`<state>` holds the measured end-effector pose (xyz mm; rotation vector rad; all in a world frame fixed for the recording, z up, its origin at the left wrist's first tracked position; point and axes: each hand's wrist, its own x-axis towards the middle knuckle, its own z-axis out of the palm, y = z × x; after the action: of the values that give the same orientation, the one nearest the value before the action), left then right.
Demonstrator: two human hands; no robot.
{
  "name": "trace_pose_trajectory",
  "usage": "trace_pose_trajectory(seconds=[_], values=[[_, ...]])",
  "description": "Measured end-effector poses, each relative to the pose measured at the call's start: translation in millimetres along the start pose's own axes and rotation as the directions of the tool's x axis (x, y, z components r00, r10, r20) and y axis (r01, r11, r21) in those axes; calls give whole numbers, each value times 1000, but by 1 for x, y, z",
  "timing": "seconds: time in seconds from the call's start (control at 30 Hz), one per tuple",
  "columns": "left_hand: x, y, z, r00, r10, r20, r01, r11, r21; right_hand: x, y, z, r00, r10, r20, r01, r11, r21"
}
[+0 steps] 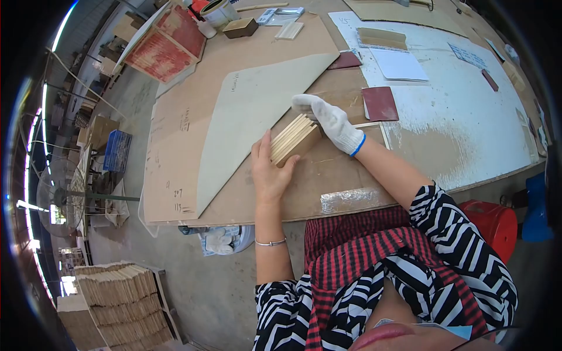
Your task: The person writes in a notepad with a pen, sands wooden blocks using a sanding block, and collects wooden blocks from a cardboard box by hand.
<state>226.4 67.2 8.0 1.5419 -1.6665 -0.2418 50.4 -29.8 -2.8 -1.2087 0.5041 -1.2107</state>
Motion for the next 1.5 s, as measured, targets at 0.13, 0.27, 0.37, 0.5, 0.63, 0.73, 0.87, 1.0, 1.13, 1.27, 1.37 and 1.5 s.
trace_pose_trajectory(seconds=[0.13, 0.27, 0.37, 0.5, 0.63, 0.73, 0.87, 1.0, 1.13, 1.27, 1.37, 1.5], values=[[-8, -4, 9, 993, -113, -38, 106, 983, -150, 2, -30, -6, 831, -389, 398, 515, 267, -815], [-16, -17, 22, 985, -167, -48, 149, 952, -266, -7, -50, 6, 708, -198, 678, 699, 54, -713], [-11, -6, 17, 976, -217, -20, 196, 916, -350, -4, -93, -29, 951, -27, 307, 307, 7, -952], [-12, 5, 13, 957, -287, 38, 278, 876, -395, -31, -99, -78, 971, -92, -223, -238, -216, -947], [-15, -3, 14, 983, -184, -10, 171, 929, -328, -34, -93, -89, 860, -56, -508, -507, -218, -834], [-13, -7, 18, 987, -159, -1, 148, 924, -352, -23, -95, -107, 848, -8, -530, -530, 41, -847], [-14, -10, 22, 986, -166, 33, 164, 885, -436, -4, -102, -73, 938, 160, -307, -346, 465, -815], [-10, -7, 20, 987, -149, 64, 162, 917, -365, 6, -92, 24, 983, 175, 47, -74, 624, -778], [-6, -9, 21, 994, -84, 63, 102, 921, -376, 6, -74, 86, 983, 175, 56, 37, 114, -993], [-13, -12, 23, 993, -117, -28, 104, 953, -284, 37, -68, 48, 990, 138, 25, 22, 26, -999], [-11, -8, 20, 974, -218, 58, 221, 873, -435, 49, -107, 59, 981, 193, -30, -54, 122, -991], [-7, -26, 33, 999, -19, -37, 6, 946, -326, 23, -65, 93, 974, 104, 204, 192, 111, -975]])
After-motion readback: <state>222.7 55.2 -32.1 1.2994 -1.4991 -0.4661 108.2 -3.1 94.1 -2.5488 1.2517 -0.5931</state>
